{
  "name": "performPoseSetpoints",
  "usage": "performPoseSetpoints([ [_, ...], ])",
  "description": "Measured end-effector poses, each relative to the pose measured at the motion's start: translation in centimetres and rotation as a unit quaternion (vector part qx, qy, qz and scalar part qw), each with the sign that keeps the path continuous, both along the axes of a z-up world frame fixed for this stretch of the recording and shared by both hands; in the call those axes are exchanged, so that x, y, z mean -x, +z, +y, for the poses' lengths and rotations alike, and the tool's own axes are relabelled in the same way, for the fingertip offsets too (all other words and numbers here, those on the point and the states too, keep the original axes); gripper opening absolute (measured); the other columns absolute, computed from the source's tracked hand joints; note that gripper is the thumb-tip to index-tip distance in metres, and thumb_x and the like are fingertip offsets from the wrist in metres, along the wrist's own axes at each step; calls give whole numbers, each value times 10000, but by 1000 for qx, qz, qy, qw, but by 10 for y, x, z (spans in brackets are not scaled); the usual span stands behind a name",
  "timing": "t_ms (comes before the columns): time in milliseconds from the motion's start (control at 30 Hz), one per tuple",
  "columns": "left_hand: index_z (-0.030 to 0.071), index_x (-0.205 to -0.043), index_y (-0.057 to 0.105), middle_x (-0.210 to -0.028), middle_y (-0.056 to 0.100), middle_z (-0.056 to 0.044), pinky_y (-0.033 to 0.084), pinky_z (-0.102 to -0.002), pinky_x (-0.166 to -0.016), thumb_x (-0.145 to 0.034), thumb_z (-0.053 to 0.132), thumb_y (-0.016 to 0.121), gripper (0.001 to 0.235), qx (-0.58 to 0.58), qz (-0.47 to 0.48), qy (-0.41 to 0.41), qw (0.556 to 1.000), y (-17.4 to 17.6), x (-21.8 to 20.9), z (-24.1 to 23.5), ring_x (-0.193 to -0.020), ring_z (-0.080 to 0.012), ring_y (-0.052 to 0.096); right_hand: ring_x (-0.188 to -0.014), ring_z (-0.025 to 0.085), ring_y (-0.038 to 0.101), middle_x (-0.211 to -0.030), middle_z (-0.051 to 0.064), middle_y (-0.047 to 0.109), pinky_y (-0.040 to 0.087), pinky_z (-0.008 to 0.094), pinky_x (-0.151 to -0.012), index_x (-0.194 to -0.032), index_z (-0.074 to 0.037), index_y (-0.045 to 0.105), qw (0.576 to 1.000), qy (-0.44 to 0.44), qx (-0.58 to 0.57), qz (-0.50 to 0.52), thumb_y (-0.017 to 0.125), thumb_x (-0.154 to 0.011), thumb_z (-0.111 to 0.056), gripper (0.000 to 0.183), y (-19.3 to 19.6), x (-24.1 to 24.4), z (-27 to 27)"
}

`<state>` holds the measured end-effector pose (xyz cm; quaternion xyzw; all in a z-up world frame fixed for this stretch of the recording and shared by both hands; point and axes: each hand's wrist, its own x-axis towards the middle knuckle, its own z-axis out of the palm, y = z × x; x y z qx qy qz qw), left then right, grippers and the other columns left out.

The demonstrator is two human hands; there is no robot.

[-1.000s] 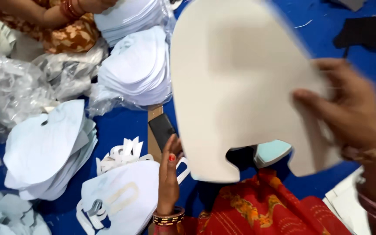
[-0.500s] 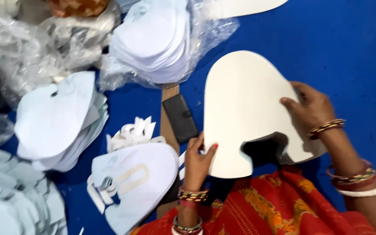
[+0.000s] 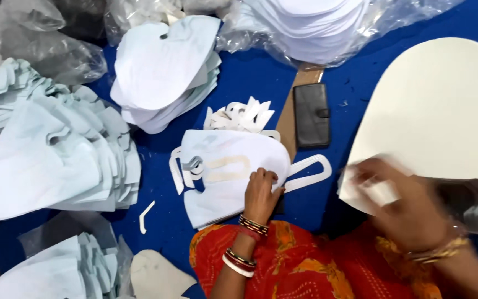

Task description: The person sits on the floor and assembles layered foam craft pieces, aligning a white foam upper piece over a painted foam base and pressing it down. They stack finished pieces with piles of cut foam shapes around them and repeat the alignment and pressing with additional pieces.

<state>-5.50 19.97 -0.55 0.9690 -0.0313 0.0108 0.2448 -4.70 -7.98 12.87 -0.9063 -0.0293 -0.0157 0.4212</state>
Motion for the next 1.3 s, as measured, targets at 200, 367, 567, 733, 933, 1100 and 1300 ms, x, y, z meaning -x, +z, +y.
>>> performPoseSetpoints([
  [200,30,-981,679,-994,606,-141,494,-445,-862,-793,135,816,255,18,-14,11,1000,-29,14,7,-989,-351,568,-905,293,704,-1006,101,696,577,393,-788,-1079,-110,709,929,351,-8,116,682,-881,-226,231,-111,15,77],
  [367,32,-922,717,-958,638,-133,516,-426,-830,-831,142,776,154,-5,7,4,1000,-35,2,10,-950,-337,597,-991,314,667,-1079,103,637,548,423,-873,-1115,-141,678,896,371,123,212,675,-911,-258,235,-168,17,94],
  [567,18,-797,675,-896,638,-150,522,-435,-761,-910,379,800,398,-19,83,94,992,-14,-42,-18,-897,-322,624,-1059,323,620,-1121,115,596,532,440,-876,-1092,-107,652,921,318,149,167,702,-871,-239,262,-183,15,107],
  [733,-1,-822,623,-883,621,-184,512,-460,-718,-742,303,842,383,-16,-30,130,991,-42,-66,-27,-846,-371,612,-1031,317,621,-1106,106,594,530,438,-866,-1087,-107,646,929,300,161,143,690,-883,-243,249,-194,12,110],
  [933,23,-825,643,-875,645,-159,513,-467,-742,-840,170,759,188,-2,-45,144,989,-67,-59,-16,-856,-368,617,-980,328,640,-1050,123,615,536,440,-845,-1059,-98,672,949,260,124,128,692,-868,-216,225,-186,2,109],
  [1100,18,-776,669,-827,665,-149,513,-472,-729,-861,213,771,236,39,-16,139,989,-38,-57,-21,-822,-359,625,-962,355,646,-1079,150,628,530,458,-840,-1077,-79,690,967,210,103,100,699,-854,-194,251,-184,-4,112],
  [1300,-27,-796,666,-829,654,-197,523,-461,-672,-814,155,758,205,14,-42,104,994,-52,-54,-25,-793,-380,619,-982,349,646,-1095,150,631,532,452,-846,-1064,-86,700,970,186,119,104,708,-858,-212,242,-193,-1,111],
])
